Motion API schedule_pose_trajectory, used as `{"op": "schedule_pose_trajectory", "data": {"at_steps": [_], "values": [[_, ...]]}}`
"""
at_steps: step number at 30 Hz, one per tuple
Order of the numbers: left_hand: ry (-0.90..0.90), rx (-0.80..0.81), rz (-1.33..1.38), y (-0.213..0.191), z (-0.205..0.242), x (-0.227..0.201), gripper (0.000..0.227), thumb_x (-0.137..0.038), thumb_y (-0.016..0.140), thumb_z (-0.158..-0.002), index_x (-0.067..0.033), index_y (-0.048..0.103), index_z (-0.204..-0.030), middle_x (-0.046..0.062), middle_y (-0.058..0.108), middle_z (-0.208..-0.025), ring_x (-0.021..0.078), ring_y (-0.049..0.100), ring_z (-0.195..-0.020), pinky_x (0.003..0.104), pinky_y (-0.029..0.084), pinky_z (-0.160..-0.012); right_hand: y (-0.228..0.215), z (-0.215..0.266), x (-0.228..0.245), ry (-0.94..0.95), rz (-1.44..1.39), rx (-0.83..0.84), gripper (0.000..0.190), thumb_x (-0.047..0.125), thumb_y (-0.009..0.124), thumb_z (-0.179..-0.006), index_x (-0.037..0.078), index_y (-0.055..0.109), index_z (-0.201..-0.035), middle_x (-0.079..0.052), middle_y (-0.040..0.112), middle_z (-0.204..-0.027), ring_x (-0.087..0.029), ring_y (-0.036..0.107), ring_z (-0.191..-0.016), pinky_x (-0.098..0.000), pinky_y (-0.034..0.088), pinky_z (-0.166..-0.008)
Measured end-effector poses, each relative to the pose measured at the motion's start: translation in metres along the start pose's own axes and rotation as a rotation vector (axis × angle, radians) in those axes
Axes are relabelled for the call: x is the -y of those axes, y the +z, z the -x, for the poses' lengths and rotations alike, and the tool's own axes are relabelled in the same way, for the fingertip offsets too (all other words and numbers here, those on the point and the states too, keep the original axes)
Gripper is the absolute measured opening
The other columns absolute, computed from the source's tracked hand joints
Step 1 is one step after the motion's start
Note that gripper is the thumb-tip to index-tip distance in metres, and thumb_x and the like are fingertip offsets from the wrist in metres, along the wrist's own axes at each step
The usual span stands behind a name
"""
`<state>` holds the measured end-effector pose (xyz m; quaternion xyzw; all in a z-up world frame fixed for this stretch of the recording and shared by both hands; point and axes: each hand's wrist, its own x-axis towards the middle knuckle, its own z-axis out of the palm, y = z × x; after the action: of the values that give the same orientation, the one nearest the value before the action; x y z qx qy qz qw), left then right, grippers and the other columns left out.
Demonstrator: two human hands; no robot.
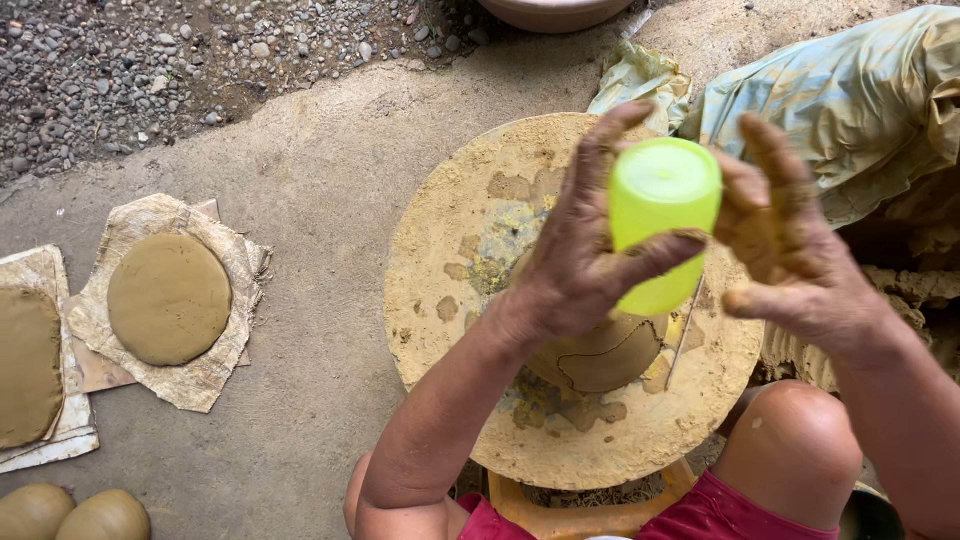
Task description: The person shapes and carves a clay piece on a pottery wheel. They use a wire-like tool to carve lines into the clay surface and a yellow plastic cup to apply water and smooth the clay, then clean and organize their tools in a container.
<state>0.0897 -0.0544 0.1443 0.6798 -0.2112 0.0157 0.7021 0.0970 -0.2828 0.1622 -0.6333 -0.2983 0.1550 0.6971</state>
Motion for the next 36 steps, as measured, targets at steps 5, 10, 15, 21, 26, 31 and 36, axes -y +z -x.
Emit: {"op": "schedule_pose_trajectory", "data": {"at_steps": [5, 10, 15, 21, 26, 31, 36], "values": [[0.023, 0.012, -0.042, -0.009, 0.013, 0.015, 0.082, -0.075, 0.041, -0.097, -0.0303, 0.018, -0.162, 0.014, 0.019, -0.17, 0.031, 0.032, -0.153, 0.058, 0.036, -0.132, 0.014, -0.012, -0.012, 0.067, -0.059, -0.197, 0.109, 0.019, 0.09, -0.073, 0.019, 0.026, -0.162, -0.017, 0.048, -0.146, -0.03, 0.05, -0.138, -0.0495, 0.048, -0.115], [-0.531, -0.665, -1.0, -0.115, 0.078, 0.067, 0.085, -0.052, 0.07, -0.091, -0.0213, 0.032, -0.161, 0.012, 0.04, -0.165, 0.0326, 0.038, -0.152, 0.056, 0.036, -0.123, -0.013, 0.013, -0.057, -0.082, -0.162, -0.444, 0.082, -0.001, 0.091, -0.078, 0.013, 0.045, -0.144, -0.004, 0.057, -0.134, -0.019, 0.057, -0.131, -0.0404, 0.053, -0.117], [-1.169, -0.506, -1.171, -0.122, 0.146, 0.152, 0.095, -0.068, 0.062, -0.088, -0.0225, 0.023, -0.162, 0.018, 0.047, -0.146, 0.0366, 0.05, -0.128, 0.059, 0.042, -0.101, -0.019, 0.038, -0.083, 0.001, -0.084, -0.559, 0.07, 0.0, 0.088, -0.083, 0.011, 0.049, -0.14, -0.009, 0.065, -0.133, -0.021, 0.063, -0.131, -0.0386, 0.054, -0.117], [-0.887, -0.58, -1.272, -0.139, 0.169, 0.21, 0.088, -0.077, 0.039, -0.095, -0.0201, 0.031, -0.162, 0.011, 0.061, -0.125, 0.0262, 0.062, -0.105, 0.041, 0.052, -0.088, -0.026, 0.051, -0.048, 0.124, 0.412, -0.56, 0.089, 0.02, 0.09, -0.079, 0.016, 0.047, -0.156, -0.007, 0.063, -0.13, -0.016, 0.065, -0.114, -0.0335, 0.06, -0.101], [-0.708, -0.574, -1.36, -0.152, 0.166, 0.229, 0.086, -0.077, 0.033, -0.099, -0.0162, 0.036, -0.16, 0.012, 0.063, -0.125, 0.0254, 0.062, -0.106, 0.042, 0.051, -0.088, -0.028, 0.052, -0.019, 0.188, 1.086, -0.347, 0.064, 0.029, 0.089, -0.07, 0.011, 0.068, -0.129, -0.018, 0.06, -0.12, -0.026, 0.065, -0.109, -0.0375, 0.059, -0.091], [-0.686, -0.536, -1.365, -0.153, 0.155, 0.225, 0.084, -0.077, 0.034, -0.101, -0.015, 0.04, -0.158, 0.013, 0.063, -0.123, 0.0275, 0.062, -0.108, 0.044, 0.052, -0.09, -0.022, 0.043, -0.013, 0.185, 1.086, -0.122, 0.052, 0.03, 0.085, -0.072, 0.016, 0.071, -0.12, -0.014, 0.063, -0.13, -0.028, 0.067, -0.107, -0.0398, 0.059, -0.087], [-0.721, -0.535, -1.318, -0.156, 0.146, 0.217, 0.083, -0.076, 0.038, -0.098, -0.0169, 0.042, -0.156, 0.011, 0.064, -0.119, 0.0271, 0.063, -0.105, 0.045, 0.053, -0.088, -0.02, 0.027, -0.018, 0.154, 1.145, -0.046, 0.05, 0.029, 0.087, -0.067, 0.019, 0.073, -0.114, -0.009, 0.066, -0.117, -0.028, 0.064, -0.099, -0.0419, 0.058, -0.08]]}}
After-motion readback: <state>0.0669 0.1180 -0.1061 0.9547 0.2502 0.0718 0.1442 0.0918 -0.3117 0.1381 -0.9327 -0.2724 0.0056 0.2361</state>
